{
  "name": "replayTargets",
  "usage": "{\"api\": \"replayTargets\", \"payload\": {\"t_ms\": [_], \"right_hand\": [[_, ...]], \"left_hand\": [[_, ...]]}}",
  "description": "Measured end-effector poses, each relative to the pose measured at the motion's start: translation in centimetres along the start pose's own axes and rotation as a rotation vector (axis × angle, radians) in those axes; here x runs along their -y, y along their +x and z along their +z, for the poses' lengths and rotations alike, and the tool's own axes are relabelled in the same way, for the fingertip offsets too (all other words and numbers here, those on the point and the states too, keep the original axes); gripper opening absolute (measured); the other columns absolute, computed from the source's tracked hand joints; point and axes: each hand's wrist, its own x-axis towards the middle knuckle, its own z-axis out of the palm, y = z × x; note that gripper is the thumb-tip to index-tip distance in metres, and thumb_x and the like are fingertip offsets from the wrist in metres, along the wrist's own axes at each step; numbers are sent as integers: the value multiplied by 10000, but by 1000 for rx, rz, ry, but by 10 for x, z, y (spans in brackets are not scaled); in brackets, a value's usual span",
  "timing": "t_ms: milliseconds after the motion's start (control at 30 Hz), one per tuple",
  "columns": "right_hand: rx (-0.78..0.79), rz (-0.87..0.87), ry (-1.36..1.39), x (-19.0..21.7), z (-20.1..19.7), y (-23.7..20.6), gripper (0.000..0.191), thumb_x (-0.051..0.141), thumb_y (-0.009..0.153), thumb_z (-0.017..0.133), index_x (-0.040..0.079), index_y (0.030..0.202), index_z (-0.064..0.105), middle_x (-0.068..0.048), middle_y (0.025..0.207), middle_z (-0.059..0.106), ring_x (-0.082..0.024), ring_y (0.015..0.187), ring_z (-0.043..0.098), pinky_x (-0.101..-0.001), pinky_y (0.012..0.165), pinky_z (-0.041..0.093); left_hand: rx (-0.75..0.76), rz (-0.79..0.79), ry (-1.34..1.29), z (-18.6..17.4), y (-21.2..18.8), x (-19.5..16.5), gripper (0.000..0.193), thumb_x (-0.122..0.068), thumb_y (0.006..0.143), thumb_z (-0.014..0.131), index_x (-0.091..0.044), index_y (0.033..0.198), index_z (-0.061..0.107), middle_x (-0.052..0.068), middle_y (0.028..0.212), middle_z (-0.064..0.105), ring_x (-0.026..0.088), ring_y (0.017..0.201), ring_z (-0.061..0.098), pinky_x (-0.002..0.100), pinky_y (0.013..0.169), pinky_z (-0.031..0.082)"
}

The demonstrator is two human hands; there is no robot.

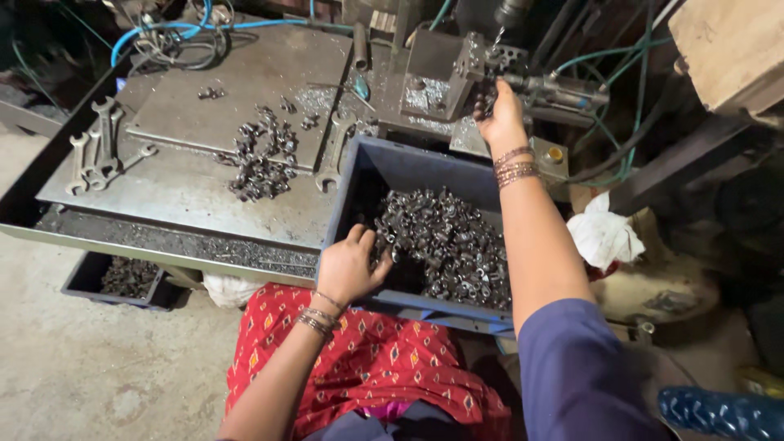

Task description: The person sits at a drill press workbench, picks small black metal fittings from a blue bin, and places them one at a time into a jig under the drill. They operate the machine to drill each part, then move finished pieces onto the table beside the bin, repeating the cycle.

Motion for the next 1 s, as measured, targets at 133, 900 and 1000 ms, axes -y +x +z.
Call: {"api": "replayTargets", "payload": {"t_ms": [133,900,1000], "right_hand": [[-168,-166,-305,2,11,16,287,358,1005,610,102,880,646,-30,723,621,-160,577,553,-326,483,381],[198,-190,-62,0,-54,1,256,-103,925,565,21,1150,568,-160,1103,663,-312,1016,710,-454,943,648],[38,-403,-88,-1,-33,12,308,-75,935,606,79,1200,568,-136,1044,674,-251,948,706,-421,886,671]], "left_hand": [[11,-19,-14,1,2,-1,325,-372,862,697,-58,889,619,156,991,664,365,672,686,468,585,559],[109,-81,21,-2,2,-3,367,-404,857,706,-52,918,623,162,998,663,372,699,690,487,603,554],[74,-53,12,-2,4,-3,369,-398,849,710,-45,910,623,166,1017,667,373,686,690,481,596,558]]}}
